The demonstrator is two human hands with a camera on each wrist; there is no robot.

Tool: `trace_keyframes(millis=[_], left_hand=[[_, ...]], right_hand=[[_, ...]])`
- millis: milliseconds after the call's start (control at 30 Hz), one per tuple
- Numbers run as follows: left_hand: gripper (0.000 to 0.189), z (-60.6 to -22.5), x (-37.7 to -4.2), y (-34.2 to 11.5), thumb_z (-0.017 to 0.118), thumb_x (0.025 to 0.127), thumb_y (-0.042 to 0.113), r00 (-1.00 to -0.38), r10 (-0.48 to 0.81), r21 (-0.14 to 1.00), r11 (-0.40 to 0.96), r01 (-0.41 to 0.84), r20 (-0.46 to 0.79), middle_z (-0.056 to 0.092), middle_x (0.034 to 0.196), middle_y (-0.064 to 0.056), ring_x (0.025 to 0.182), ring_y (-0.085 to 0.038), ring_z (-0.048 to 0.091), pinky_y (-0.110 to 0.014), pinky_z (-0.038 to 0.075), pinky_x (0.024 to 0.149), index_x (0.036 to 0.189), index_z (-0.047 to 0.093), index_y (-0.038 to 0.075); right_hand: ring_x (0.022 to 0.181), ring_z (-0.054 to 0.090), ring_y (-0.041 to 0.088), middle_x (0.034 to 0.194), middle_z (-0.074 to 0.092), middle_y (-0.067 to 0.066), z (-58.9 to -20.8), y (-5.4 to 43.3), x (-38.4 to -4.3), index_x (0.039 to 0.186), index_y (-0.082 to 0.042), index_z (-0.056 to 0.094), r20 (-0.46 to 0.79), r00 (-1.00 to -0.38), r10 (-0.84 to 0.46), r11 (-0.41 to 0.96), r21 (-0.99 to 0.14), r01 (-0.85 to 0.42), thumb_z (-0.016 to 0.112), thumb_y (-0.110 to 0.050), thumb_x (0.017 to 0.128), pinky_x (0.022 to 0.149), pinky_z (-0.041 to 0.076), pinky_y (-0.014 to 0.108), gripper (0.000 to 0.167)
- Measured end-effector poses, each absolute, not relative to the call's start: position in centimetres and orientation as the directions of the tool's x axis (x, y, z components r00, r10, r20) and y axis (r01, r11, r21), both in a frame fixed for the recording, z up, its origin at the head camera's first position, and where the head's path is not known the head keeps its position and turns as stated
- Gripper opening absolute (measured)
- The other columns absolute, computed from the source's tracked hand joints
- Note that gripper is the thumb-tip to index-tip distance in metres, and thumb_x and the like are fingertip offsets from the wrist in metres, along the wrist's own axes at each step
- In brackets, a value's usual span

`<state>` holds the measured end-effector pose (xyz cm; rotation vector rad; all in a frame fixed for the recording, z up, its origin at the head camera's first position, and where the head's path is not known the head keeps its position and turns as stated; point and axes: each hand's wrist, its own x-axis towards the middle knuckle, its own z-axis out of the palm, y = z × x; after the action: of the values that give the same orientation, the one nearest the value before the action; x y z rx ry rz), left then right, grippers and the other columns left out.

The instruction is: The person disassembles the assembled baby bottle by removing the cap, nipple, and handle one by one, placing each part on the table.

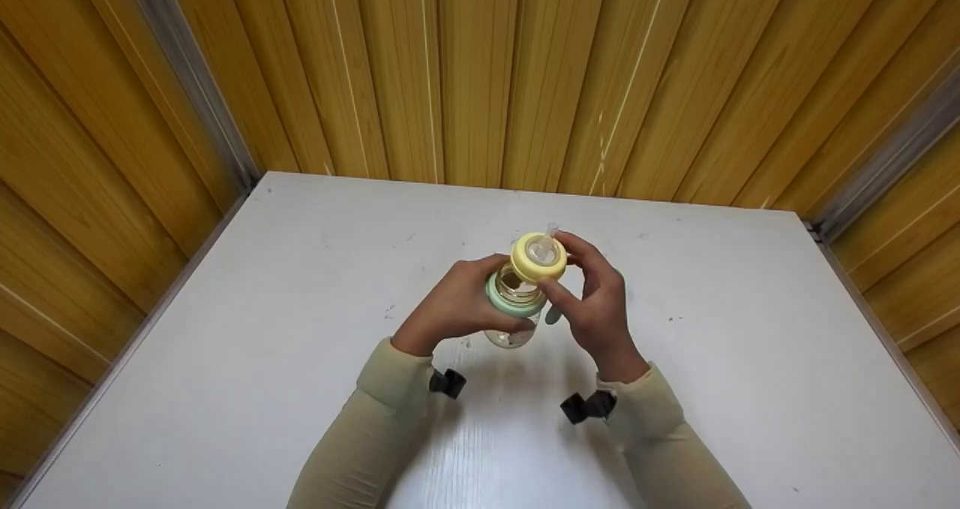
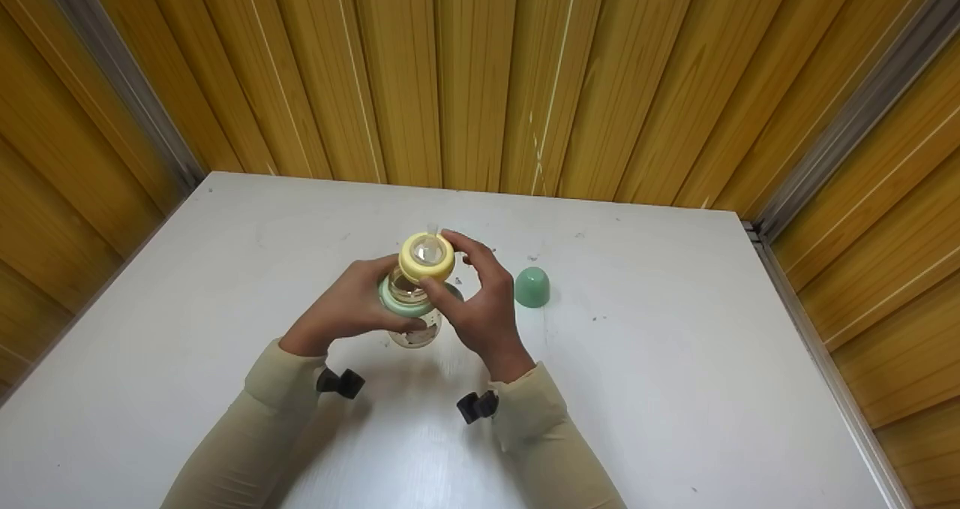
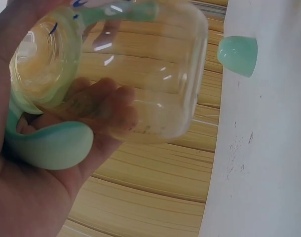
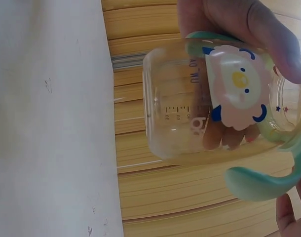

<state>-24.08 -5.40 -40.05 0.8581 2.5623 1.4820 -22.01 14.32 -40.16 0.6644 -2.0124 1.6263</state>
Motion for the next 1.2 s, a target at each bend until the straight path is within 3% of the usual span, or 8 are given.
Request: trace_keyframes(millis=[267, 500, 800, 1033, 1200], left_hand=[[0.069, -40.4, -24.5, -5.6, 0.089, 0.062, 0.036, -0.861, 0.455, 0.825, 0.381, 0.417, 0.226, 0.069, 0.114, 0.0, 0.1, -0.011, 0.064, -0.035, 0.052, 0.089, 0.124, 0.061, 0.023], [0.069, -40.8, -24.9, -5.8, 0.089, 0.063, 0.038, -0.887, 0.405, 0.831, 0.399, 0.388, 0.22, 0.067, 0.111, 0.01, 0.102, -0.01, 0.063, -0.035, 0.052, 0.09, 0.124, 0.061, 0.022], [0.072, -41.1, -25.3, -5.9, 0.088, 0.063, 0.04, -0.921, 0.335, 0.838, 0.429, 0.337, 0.198, 0.068, 0.116, -0.002, 0.103, -0.014, 0.063, -0.039, 0.053, 0.089, 0.126, 0.059, 0.018], [0.075, -41.6, -25.7, -6.0, 0.087, 0.063, 0.046, -0.94, 0.255, 0.84, 0.437, 0.322, 0.227, 0.068, 0.117, 0.004, 0.105, -0.013, 0.064, -0.039, 0.053, 0.091, 0.127, 0.059, 0.02], [0.076, -41.8, -25.9, -6.1, 0.087, 0.064, 0.045, -0.947, 0.209, 0.851, 0.422, 0.313, 0.244, 0.068, 0.118, 0.0, 0.105, -0.013, 0.064, -0.039, 0.053, 0.091, 0.128, 0.058, 0.018]], right_hand=[[0.117, 0.056, 0.015, 0.127, 0.062, 0.007, -40.3, 14.5, -22.4, 0.13, -0.005, 0.057, 0.616, -0.786, -0.051, 0.196, -0.766, -0.612, 0.071, -0.009, 0.081, 0.101, 0.041, 0.028, 0.051], [0.117, 0.055, 0.015, 0.126, 0.063, 0.007, -40.5, 14.7, -22.7, 0.131, -0.005, 0.057, 0.599, -0.8, -0.026, 0.206, -0.78, -0.591, 0.072, -0.009, 0.082, 0.098, 0.042, 0.028, 0.051], [0.118, 0.055, 0.013, 0.128, 0.062, 0.004, -40.8, 14.9, -23.1, 0.131, -0.008, 0.057, 0.579, -0.816, 0.002, 0.234, -0.793, -0.562, 0.075, -0.013, 0.082, 0.096, 0.042, 0.029, 0.053], [0.115, 0.057, 0.011, 0.126, 0.064, -0.001, -41.3, 15.0, -23.5, 0.131, -0.013, 0.058, 0.566, -0.824, 0.032, 0.275, -0.797, -0.537, 0.077, -0.021, 0.083, 0.095, 0.042, 0.035, 0.052], [0.113, 0.057, 0.01, 0.125, 0.064, -0.001, -41.6, 15.1, -23.8, 0.131, -0.014, 0.059, 0.545, -0.837, 0.053, 0.286, -0.811, -0.51, 0.076, -0.022, 0.083, 0.094, 0.042, 0.039, 0.051]])
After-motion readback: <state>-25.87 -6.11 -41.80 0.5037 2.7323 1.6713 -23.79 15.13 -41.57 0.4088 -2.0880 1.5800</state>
